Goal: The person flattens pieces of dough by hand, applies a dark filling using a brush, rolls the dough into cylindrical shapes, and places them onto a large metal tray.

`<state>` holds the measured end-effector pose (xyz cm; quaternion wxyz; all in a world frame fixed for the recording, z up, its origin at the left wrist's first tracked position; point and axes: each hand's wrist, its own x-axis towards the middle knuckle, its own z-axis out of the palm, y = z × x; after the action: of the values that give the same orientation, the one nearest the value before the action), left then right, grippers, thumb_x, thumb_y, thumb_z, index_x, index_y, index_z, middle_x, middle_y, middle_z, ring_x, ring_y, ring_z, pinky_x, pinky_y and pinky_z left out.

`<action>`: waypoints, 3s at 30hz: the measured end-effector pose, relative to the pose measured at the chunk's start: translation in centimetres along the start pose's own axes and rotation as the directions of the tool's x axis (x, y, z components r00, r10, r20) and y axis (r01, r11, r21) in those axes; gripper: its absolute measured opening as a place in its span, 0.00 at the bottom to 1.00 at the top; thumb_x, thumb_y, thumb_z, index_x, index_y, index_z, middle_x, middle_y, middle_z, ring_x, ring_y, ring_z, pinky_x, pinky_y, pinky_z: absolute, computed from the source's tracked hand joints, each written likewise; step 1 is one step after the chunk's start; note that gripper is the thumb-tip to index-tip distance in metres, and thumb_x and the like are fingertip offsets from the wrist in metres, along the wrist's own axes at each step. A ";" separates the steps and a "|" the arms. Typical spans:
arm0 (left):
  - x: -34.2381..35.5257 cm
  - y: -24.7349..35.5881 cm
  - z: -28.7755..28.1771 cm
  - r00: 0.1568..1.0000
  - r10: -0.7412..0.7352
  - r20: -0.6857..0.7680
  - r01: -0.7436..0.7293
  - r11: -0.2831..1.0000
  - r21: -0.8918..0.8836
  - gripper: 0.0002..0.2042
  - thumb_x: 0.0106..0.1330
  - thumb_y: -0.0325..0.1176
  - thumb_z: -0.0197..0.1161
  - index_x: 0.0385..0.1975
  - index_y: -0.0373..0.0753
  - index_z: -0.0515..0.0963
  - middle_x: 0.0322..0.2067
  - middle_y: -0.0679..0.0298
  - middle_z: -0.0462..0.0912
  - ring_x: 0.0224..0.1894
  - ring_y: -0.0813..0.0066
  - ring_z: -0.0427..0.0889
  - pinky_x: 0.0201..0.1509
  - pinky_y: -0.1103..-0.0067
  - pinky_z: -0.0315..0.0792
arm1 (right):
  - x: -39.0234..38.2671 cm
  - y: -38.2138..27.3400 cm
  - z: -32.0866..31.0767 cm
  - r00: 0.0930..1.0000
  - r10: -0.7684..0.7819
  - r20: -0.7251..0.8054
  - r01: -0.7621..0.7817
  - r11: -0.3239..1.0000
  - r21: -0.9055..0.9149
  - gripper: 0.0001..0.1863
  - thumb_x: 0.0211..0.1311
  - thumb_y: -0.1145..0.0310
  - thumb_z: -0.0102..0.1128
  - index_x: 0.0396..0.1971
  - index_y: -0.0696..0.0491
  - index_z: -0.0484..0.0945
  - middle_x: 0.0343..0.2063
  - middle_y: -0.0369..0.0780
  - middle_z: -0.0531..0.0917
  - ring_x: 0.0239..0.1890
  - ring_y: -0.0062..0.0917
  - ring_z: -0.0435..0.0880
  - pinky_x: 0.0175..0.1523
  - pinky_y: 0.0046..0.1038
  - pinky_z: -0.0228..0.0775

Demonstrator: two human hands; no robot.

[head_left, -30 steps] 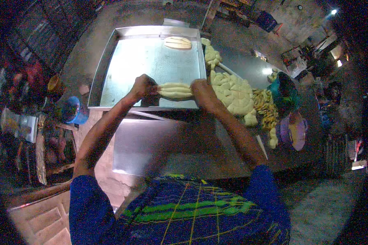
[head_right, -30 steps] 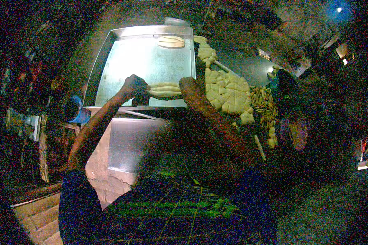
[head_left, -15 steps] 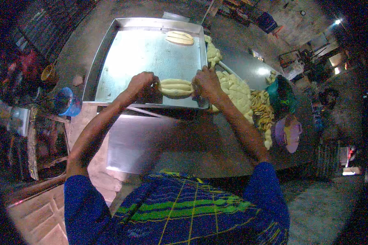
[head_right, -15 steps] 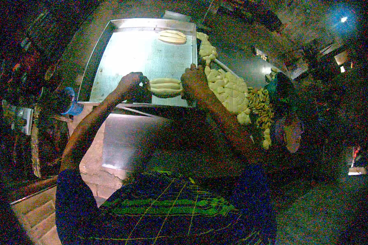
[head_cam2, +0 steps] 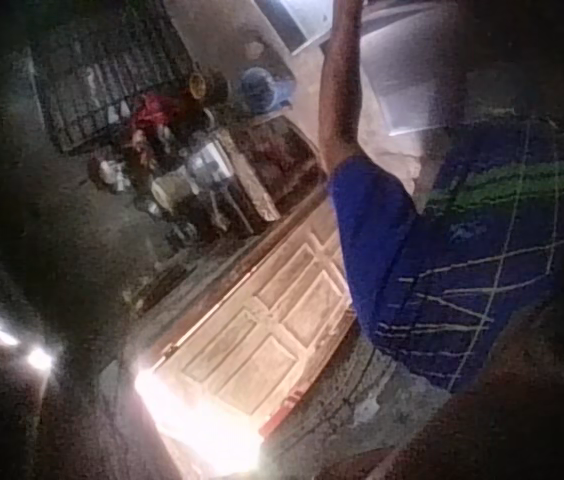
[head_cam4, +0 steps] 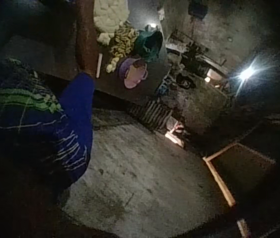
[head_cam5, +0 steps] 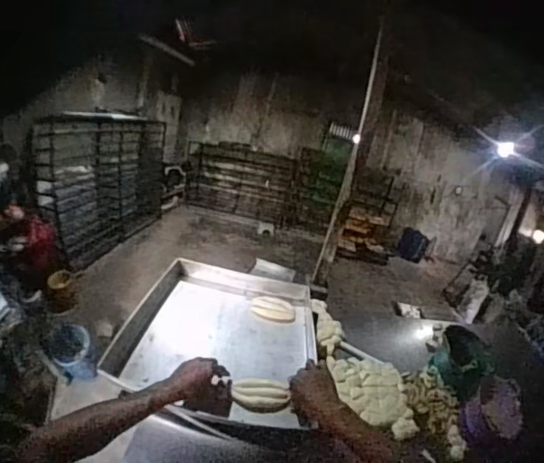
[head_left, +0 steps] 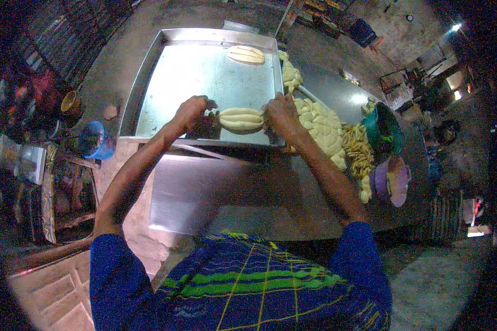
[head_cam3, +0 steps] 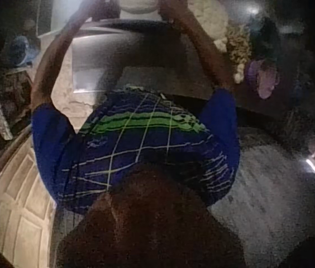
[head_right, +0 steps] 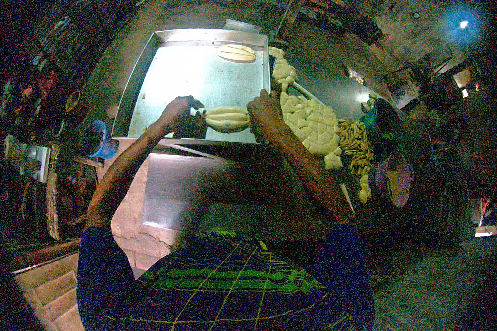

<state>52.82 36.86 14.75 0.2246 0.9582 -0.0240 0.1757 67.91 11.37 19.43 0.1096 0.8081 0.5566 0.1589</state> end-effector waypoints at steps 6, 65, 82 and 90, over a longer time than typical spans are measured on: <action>2.2 2.0 0.1 0.957 -0.104 0.272 0.052 0.980 0.193 0.09 0.54 0.39 0.71 0.30 0.43 0.86 0.28 0.53 0.86 0.34 0.51 0.87 0.39 0.61 0.81 | 0.2 0.0 1.8 0.991 0.129 0.040 -0.131 0.989 0.066 0.07 0.49 0.66 0.65 0.26 0.51 0.87 0.27 0.44 0.86 0.41 0.36 0.82 0.50 0.41 0.68; 6.6 29.8 37.4 0.828 -0.494 0.266 0.553 0.639 -0.535 0.14 0.67 0.34 0.64 0.48 0.33 0.79 0.41 0.52 0.86 0.40 0.61 0.85 0.46 0.69 0.77 | -28.3 13.9 25.6 0.727 0.686 0.015 -0.459 0.470 0.754 0.16 0.57 0.74 0.63 0.47 0.55 0.82 0.52 0.45 0.81 0.60 0.41 0.75 0.62 0.34 0.70; 9.9 30.7 40.9 0.877 -0.449 0.171 0.399 0.481 -0.781 0.14 0.63 0.32 0.66 0.46 0.33 0.79 0.45 0.51 0.83 0.48 0.61 0.83 0.52 0.70 0.76 | -33.0 14.5 22.1 0.771 0.619 0.149 -0.305 0.154 0.940 0.18 0.62 0.67 0.67 0.51 0.53 0.81 0.42 0.41 0.84 0.47 0.29 0.83 0.55 0.32 0.74; 7.9 35.5 35.1 0.923 -0.356 0.145 0.343 0.592 -0.730 0.08 0.71 0.30 0.61 0.43 0.32 0.74 0.37 0.59 0.81 0.43 0.71 0.81 0.49 0.73 0.76 | -35.1 10.7 24.9 0.677 0.734 0.051 -0.195 0.112 0.975 0.19 0.55 0.77 0.67 0.49 0.54 0.79 0.45 0.39 0.82 0.50 0.33 0.82 0.60 0.33 0.74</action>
<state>67.24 -10.17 3.06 0.6251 0.7666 0.0967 0.1109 74.96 -25.23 -4.55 -0.5727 0.7815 0.2472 0.0132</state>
